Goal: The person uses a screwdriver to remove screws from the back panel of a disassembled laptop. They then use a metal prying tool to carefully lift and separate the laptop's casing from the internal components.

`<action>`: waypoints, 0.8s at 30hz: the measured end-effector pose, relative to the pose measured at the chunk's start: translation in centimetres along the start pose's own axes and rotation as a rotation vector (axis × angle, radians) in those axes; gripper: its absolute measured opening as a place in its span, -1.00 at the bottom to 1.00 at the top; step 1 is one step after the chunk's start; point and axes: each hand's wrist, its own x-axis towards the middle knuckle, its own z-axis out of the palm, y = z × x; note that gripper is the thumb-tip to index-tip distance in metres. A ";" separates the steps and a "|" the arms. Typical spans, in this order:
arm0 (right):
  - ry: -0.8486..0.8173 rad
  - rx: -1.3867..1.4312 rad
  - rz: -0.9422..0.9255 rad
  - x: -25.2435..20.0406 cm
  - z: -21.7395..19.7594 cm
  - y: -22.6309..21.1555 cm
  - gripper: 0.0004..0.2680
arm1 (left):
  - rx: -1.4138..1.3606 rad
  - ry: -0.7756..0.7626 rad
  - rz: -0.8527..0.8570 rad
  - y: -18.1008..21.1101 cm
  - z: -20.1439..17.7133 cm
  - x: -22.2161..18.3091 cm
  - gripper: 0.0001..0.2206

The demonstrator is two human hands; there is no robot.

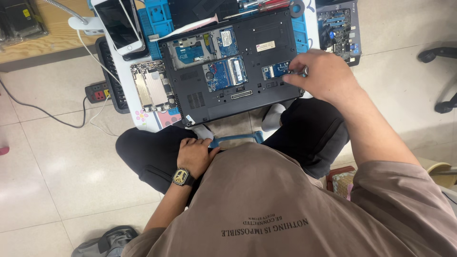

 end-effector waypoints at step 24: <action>0.061 -0.025 0.037 -0.3 0.2 0.7 -0.91 | 0.007 0.015 -0.002 0.2 -0.4 0.0 -0.53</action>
